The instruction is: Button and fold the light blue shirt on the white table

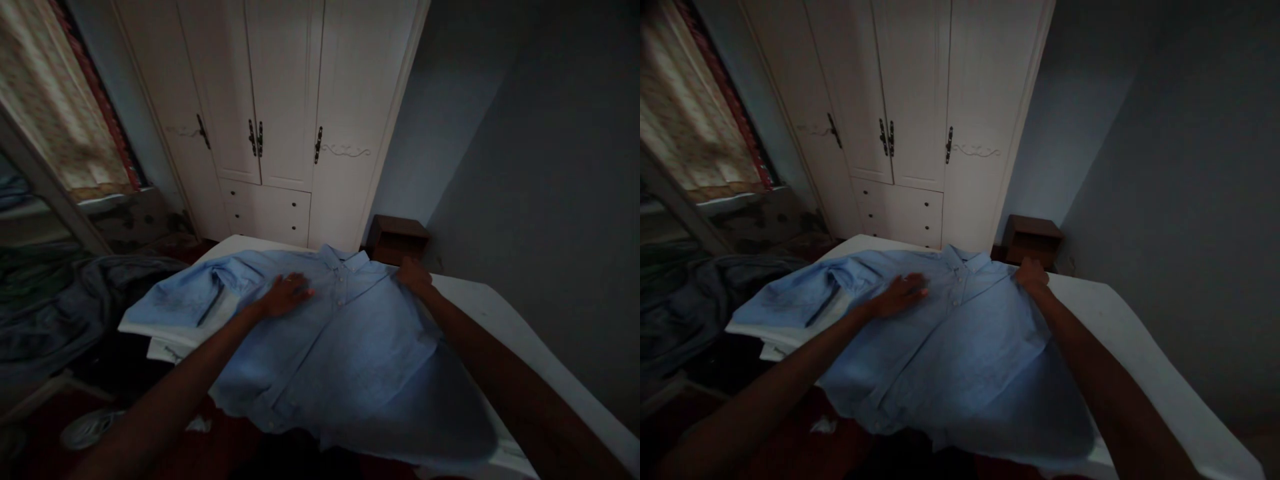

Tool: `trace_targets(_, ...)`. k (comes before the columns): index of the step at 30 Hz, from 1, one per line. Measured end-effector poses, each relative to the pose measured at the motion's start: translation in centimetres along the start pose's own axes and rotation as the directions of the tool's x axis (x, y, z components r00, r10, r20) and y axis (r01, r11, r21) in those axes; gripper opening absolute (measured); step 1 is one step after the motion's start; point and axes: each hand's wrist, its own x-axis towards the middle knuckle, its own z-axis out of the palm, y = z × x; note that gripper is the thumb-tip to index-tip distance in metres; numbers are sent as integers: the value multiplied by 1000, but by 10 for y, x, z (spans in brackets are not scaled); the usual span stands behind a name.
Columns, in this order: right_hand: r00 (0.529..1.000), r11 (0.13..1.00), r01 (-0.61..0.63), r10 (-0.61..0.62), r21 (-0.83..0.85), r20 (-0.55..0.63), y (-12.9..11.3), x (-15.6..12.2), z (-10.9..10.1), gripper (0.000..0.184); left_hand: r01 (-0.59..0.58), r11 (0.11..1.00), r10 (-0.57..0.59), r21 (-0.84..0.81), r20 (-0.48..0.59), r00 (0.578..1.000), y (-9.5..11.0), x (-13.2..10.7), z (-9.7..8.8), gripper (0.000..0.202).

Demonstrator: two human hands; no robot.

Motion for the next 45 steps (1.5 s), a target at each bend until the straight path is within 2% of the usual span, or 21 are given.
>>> trace_targets(2,985,990,128,-133,-54,-107,-7,-12,-1,33,-1,991,-22,-136,-170,985,-17,-5,-14,57)
trace_targets(3,959,970,229,-239,-82,-150,-12,-20,-1,33,12,985,-60,-169,-278,959,-27,-9,-22,52)
trace_targets(4,916,932,346,-360,-105,-177,-18,-27,0,33,40,983,-105,-177,-377,920,-38,-15,-31,48)
trace_targets(6,800,819,565,-573,-101,-176,-35,-44,4,33,143,980,-194,-139,-513,836,-59,-32,-50,44)
trace_targets(9,631,640,768,-758,-7,-165,-66,-70,14,33,373,928,-301,-11,-611,732,-92,-66,-82,44)
trace_targets(12,494,484,869,-844,99,-211,-101,-96,22,30,596,793,-419,123,-600,681,-123,-103,-108,54)
trace_targets(14,409,378,911,-876,164,-257,-126,-112,23,28,677,722,-533,142,-511,675,-142,-122,-120,65)
trace_targets(15,371,326,925,-886,196,-279,-139,-119,23,27,686,716,-578,130,-442,686,-151,-130,-124,67)
trace_targets(17,317,242,936,-894,256,-316,-166,-132,19,25,651,755,-608,75,-290,739,-165,-140,-128,61)
trace_targets(19,288,183,934,-893,306,-347,-195,-145,14,23,594,804,-577,27,-205,791,-172,-146,-130,46)
trace_targets(20,279,160,932,-890,325,-361,-209,-151,11,22,576,818,-560,19,-209,802,-172,-148,-130,39)
trace_targets(23,256,107,927,-881,359,-398,-247,-169,6,20,549,835,-509,27,-341,791,-162,-153,-130,34)
trace_targets(27,229,77,926,-894,370,-386,-288,-193,2,24,470,880,-375,72,-503,779,-132,-159,-130,36)
trace_targets(29,222,88,935,-900,344,-376,-304,-203,-1,33,429,896,-305,113,-546,780,-113,-160,-127,37)
trace_targets(31,211,112,954,-909,278,-360,-318,-208,-4,48,401,905,-265,143,-548,793,-94,-160,-123,37)
trace_targets(33,169,105,971,-936,214,-308,-330,-208,-7,58,348,922,-225,169,-498,838,-76,-160,-115,37)
trace_targets(36,40,10,984,-985,178,-165,-339,-200,-10,45,255,953,-171,161,-409,897,-60,-166,-100,38)
trace_targets(38,-16,-31,988,-994,149,-105,-337,-191,-11,32,247,960,-175,133,-405,897,-60,-174,-89,45)
trace_targets(40,-22,-36,994,-991,105,-135,-328,-181,-9,25,291,950,-214,116,-439,873,-68,-185,-80,56)
trace_targets(42,-9,-30,996,-972,86,-234,-315,-172,-6,23,342,932,-251,119,-470,846,-80,-196,-72,63)
trace_targets(45,51,15,995,-929,103,-367,-293,-163,3,23,369,922,-278,116,-465,841,-99,-207,-67,52)
